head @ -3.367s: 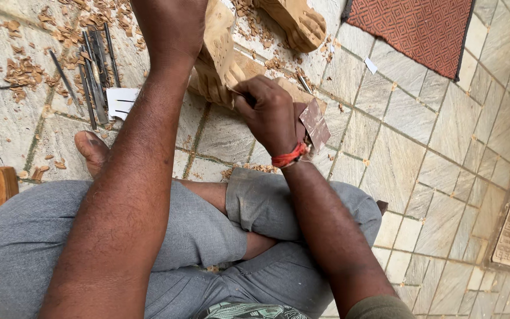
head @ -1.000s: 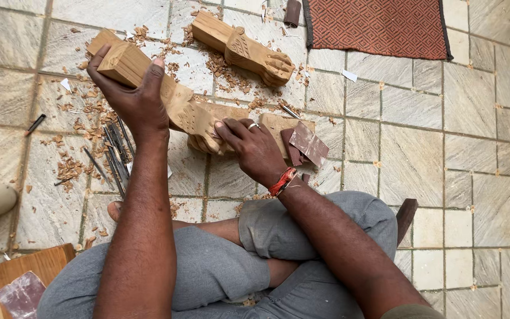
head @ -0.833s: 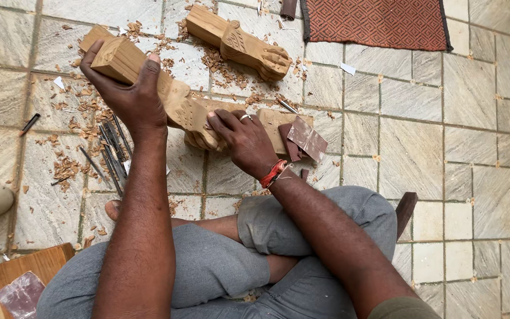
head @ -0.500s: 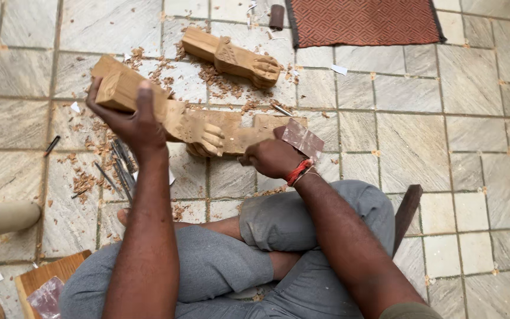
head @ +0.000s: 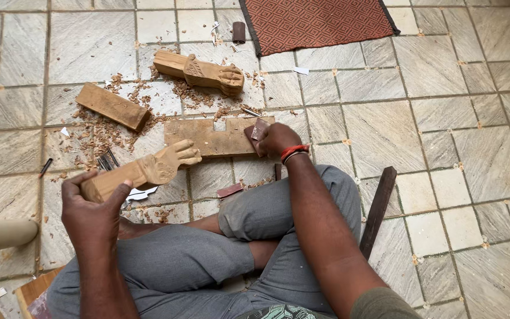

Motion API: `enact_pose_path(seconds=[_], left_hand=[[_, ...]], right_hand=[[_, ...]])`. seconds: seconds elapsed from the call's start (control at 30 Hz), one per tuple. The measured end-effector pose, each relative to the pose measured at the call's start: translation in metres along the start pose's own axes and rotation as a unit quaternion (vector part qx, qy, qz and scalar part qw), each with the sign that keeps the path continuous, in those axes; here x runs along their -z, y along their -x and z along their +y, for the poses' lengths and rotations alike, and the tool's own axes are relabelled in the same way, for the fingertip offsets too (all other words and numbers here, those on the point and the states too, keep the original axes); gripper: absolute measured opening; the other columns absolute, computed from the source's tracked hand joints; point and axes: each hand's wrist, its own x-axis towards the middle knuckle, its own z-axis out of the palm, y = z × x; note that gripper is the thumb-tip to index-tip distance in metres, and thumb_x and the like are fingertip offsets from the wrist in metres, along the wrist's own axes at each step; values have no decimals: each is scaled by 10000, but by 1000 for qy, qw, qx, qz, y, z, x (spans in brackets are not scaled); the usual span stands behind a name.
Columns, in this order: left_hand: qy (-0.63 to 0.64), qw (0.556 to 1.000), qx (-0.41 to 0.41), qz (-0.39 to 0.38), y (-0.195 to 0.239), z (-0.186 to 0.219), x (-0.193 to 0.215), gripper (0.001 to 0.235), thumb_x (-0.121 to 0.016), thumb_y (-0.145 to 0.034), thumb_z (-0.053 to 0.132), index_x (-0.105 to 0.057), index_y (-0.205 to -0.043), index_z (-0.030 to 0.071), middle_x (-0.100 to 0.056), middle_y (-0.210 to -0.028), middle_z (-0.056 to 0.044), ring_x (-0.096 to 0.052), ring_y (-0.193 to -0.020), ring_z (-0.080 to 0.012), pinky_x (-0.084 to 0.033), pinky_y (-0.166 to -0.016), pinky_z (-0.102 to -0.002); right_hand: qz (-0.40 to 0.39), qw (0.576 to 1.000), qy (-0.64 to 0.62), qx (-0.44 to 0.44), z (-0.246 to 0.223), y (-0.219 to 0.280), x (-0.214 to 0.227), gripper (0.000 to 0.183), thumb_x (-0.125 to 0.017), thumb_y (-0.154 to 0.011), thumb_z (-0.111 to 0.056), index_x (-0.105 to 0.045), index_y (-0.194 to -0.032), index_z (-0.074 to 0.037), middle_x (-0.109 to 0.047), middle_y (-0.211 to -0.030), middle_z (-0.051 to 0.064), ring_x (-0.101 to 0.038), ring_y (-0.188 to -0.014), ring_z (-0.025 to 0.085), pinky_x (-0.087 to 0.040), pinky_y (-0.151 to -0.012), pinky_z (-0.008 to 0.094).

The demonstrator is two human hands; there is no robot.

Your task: The person carves a wooden piece shaped like a hand using a small chisel and sandpaper. They sit cross-legged on the floor, holding the wood with one hand and using the chisel to refine details on the fingers and palm, then switching to sandpaper to smooth the surface.

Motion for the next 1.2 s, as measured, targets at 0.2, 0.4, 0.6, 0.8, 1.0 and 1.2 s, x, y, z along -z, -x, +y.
enact_pose_path(seconds=[0.2,0.4,0.6,0.8,1.0,1.2], left_hand=[[86,980,165,-74,-4,-26,10,561,-862,-758,153,-582,-1214,-14,-693,-1119,-222,-724,-891,-265,-610,-673,-346],[67,972,186,-128,-5,-25,10,558,-867,-739,125,-597,-1214,14,-710,-1068,-211,-735,-863,-253,-627,-671,-323],[295,927,210,-93,1,-39,-10,419,-805,-850,107,-587,-1198,21,-702,-1100,-165,-728,-897,-233,-661,-708,-317],[491,809,321,-29,56,-70,-145,495,-843,-774,88,-551,-1173,73,-650,-1087,-85,-645,-994,-213,-556,-860,-316],[419,853,305,-65,81,-82,-180,491,-821,-817,136,-525,-1189,14,-617,-1097,-150,-664,-973,-197,-571,-854,-300],[175,955,201,-127,75,-55,-174,698,-782,-884,390,-401,-1317,-4,-634,-1160,-209,-709,-1002,-247,-590,-816,-350]], right_hand=[[144,989,23,-23,-27,16,-21,453,-816,-850,-485,-759,-1007,-64,-746,-1010,171,-713,-954,330,-554,-864,455],[188,981,-37,33,-14,-8,-45,431,-836,-816,-441,-740,-1002,-64,-760,-946,162,-732,-869,315,-580,-783,448],[101,903,-414,56,23,-60,-45,255,-783,-795,-170,-742,-971,9,-730,-875,117,-679,-740,201,-556,-654,354],[-44,816,-572,74,-16,-33,-35,322,-607,-816,-115,-683,-1095,26,-747,-892,133,-756,-736,202,-613,-631,304],[25,929,-350,118,-55,11,-19,338,-750,-892,-185,-745,-1174,2,-785,-888,89,-720,-693,109,-586,-609,244],[61,934,-313,161,-98,9,-27,260,-790,-867,-149,-795,-1083,-5,-796,-854,74,-699,-671,81,-580,-590,234]])
